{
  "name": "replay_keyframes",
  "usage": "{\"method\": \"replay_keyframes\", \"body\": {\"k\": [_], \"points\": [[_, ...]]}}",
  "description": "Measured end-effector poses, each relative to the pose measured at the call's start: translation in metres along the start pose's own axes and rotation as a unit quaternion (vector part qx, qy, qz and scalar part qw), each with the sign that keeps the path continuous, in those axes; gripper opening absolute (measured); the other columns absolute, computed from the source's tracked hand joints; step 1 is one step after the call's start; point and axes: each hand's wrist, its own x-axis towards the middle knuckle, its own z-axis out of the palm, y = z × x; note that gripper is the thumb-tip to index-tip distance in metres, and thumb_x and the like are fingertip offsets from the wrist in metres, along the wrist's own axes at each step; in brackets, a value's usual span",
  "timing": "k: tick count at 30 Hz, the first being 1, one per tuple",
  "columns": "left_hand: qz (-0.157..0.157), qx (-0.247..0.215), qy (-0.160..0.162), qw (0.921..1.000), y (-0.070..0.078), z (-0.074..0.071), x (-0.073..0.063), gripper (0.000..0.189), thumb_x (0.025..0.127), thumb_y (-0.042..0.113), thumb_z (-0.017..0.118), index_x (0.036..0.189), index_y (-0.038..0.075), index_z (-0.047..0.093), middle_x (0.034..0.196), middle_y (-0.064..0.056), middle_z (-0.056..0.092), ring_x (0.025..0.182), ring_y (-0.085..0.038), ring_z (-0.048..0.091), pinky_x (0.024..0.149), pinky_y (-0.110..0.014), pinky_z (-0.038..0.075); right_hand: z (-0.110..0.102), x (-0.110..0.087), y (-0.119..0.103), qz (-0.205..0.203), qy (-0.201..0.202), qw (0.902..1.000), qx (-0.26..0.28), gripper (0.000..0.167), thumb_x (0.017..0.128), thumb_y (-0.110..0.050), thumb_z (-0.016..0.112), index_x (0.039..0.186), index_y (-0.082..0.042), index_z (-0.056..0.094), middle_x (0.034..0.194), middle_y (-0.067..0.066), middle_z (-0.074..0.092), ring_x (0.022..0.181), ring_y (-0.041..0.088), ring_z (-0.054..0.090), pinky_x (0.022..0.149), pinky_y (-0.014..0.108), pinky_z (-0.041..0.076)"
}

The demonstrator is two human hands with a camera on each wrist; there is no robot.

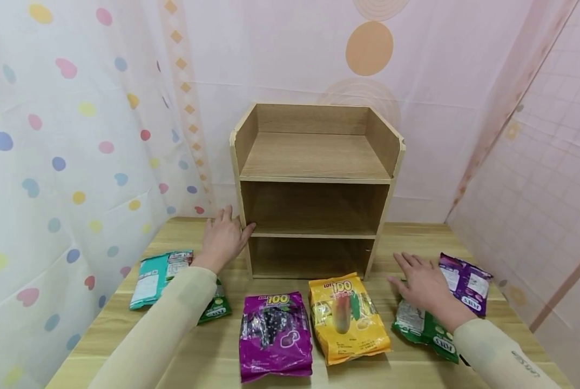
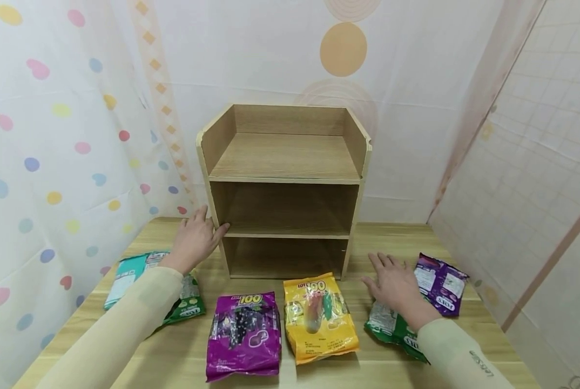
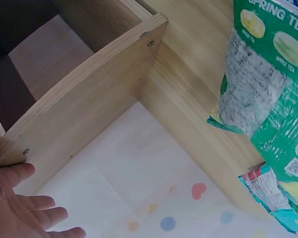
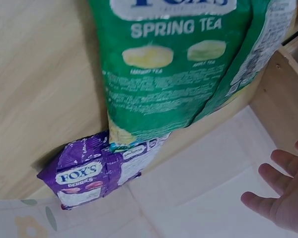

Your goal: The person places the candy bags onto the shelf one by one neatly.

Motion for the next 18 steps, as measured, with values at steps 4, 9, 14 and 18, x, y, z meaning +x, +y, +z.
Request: {"method": "replay_keyframes", "body": {"k": [4, 9, 14, 18], "points": [[0.001, 0.001, 0.002, 1.0000, 0.000, 0.000, -0.002, 0.064, 0.106, 0.046, 0.038, 0.128, -0.009, 0.060, 0.152, -0.029, 0.033, 0.140, -0.045, 0.030, 0.108, -0.065, 0.027, -0.001, 0.002, 0.006, 0.005, -0.006, 1.0000, -0.004, 0.065, 0.099, -0.040, 0.057, 0.148, -0.001, 0.043, 0.143, 0.028, 0.047, 0.130, 0.050, 0.043, 0.104, 0.072, 0.025], [0.006, 0.005, 0.005, 1.0000, -0.001, -0.001, -0.003, 0.063, 0.106, 0.046, 0.039, 0.127, -0.009, 0.061, 0.152, -0.029, 0.033, 0.140, -0.044, 0.030, 0.108, -0.066, 0.027, -0.003, 0.002, 0.012, 0.005, -0.011, 0.9999, 0.002, 0.065, 0.098, -0.037, 0.059, 0.147, 0.001, 0.043, 0.141, 0.030, 0.048, 0.127, 0.052, 0.045, 0.104, 0.072, 0.025], [0.011, 0.007, 0.010, 0.9999, -0.002, -0.002, -0.002, 0.063, 0.106, 0.047, 0.039, 0.126, -0.008, 0.062, 0.152, -0.029, 0.034, 0.140, -0.044, 0.030, 0.108, -0.067, 0.026, -0.003, 0.002, 0.018, 0.007, -0.030, 0.9994, 0.018, 0.062, 0.099, -0.035, 0.058, 0.146, 0.003, 0.043, 0.140, 0.032, 0.048, 0.126, 0.053, 0.045, 0.104, 0.071, 0.026], [0.011, 0.009, 0.010, 0.9998, -0.002, -0.002, -0.001, 0.064, 0.105, 0.048, 0.039, 0.126, -0.008, 0.063, 0.151, -0.029, 0.035, 0.140, -0.044, 0.029, 0.107, -0.067, 0.026, -0.001, 0.003, 0.021, 0.016, -0.068, 0.9972, 0.027, 0.060, 0.099, -0.033, 0.057, 0.144, 0.004, 0.045, 0.136, 0.033, 0.051, 0.123, 0.053, 0.048, 0.100, 0.070, 0.032]]}}
